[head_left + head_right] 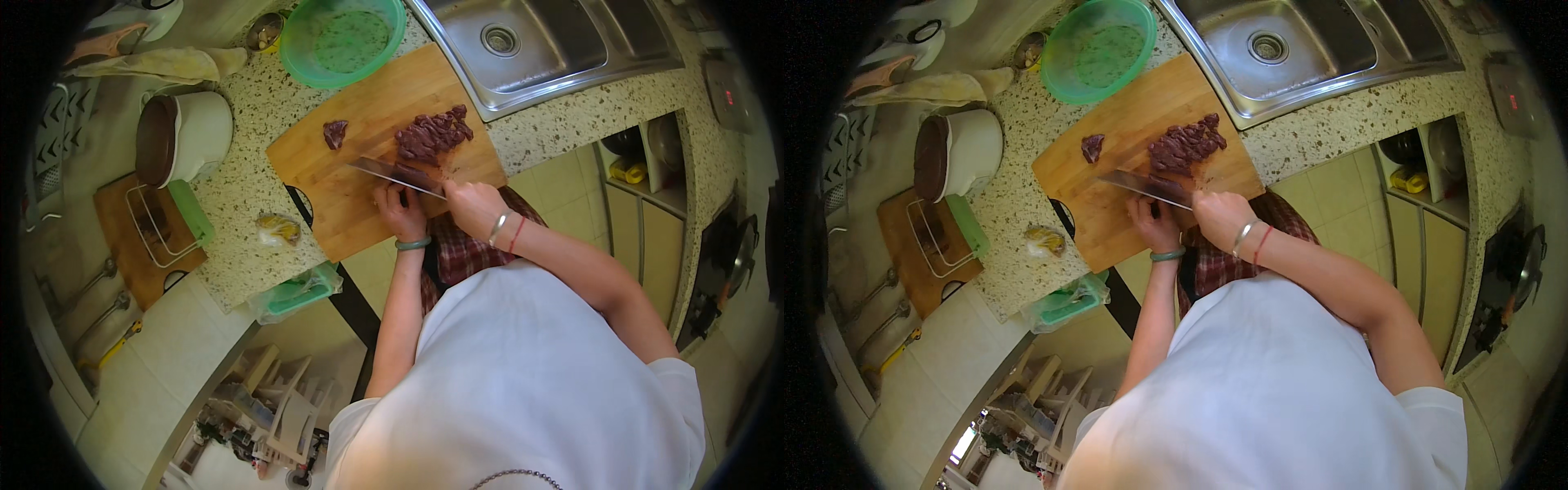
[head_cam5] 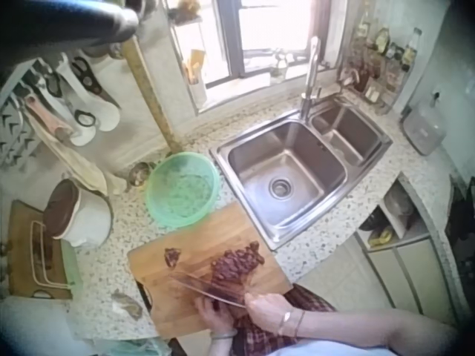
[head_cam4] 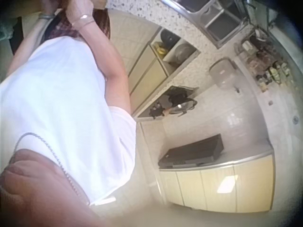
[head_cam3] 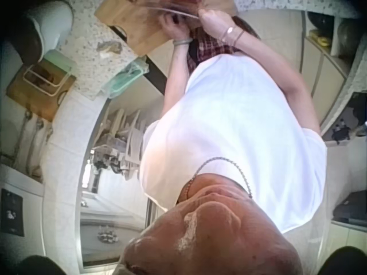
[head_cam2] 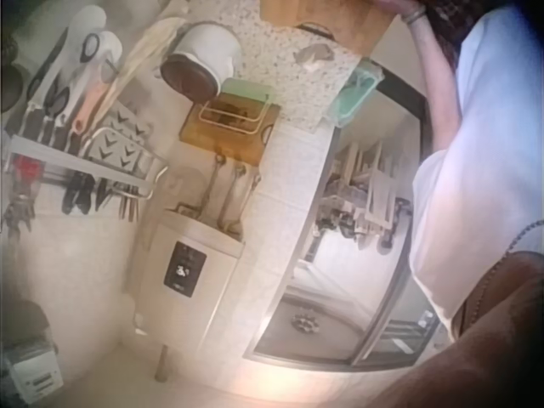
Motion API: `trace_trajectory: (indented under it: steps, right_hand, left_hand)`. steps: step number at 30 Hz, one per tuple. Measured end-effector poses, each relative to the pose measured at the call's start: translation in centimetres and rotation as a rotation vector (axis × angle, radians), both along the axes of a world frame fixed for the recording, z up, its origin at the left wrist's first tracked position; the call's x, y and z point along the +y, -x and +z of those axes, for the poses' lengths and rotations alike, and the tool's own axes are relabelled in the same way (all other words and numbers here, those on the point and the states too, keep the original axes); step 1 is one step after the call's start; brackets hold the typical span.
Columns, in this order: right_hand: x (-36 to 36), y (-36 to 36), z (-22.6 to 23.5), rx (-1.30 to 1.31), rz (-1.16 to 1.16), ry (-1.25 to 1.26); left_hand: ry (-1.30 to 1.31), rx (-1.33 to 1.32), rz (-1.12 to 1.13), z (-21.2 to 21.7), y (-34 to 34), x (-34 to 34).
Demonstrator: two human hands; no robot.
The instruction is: The person slices a piece of raw red meat into thin strips on a wooden cutting board using a large knife. The person holds the meat with the left hand and uses the right hand to cut it into uniform pieces. The sliced meat is gathered into a pile on the board.
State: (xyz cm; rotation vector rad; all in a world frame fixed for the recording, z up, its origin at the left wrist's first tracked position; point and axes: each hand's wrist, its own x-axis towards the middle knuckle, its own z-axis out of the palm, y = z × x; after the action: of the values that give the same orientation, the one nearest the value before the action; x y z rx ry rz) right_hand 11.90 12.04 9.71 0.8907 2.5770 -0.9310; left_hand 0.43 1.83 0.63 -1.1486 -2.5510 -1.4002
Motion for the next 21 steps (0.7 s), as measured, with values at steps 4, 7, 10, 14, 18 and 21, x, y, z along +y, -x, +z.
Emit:
trace_trajectory:
  steps: [4, 7, 10, 14, 18, 21]
  right_hand:
    - [-0.6, -2.7, 0.1, -0.037, -0.04, 0.014]
    - [-0.7, -1.6, -0.3, -0.039, -0.033, 0.009]
    - [0.0, 1.0, -0.5, -0.006, -0.021, 0.008]
    - [1.5, 2.5, -0.4, 0.05, -0.037, 0.052]
    - [3.7, 0.3, -3.5, 0.264, -0.205, 0.173]
    - [4.0, -1.3, -1.7, 0.265, -0.232, 0.178]
  left_hand:
    - [0.029, -0.005, 0.02, -0.4, -0.2, -0.4]
    - [0.03, -0.009, -0.001, -0.6, -0.2, -0.5]
    - [0.027, -0.023, -0.032, -0.1, 0.1, -0.4]
    - [-0.022, -0.03, -0.054, 0.1, 0.3, -0.2]
    - [-0.011, -0.072, -0.026, 0.5, -0.1, 0.2]
    - [-0.039, -0.061, -0.005, 0.1, 0.0, 0.0]
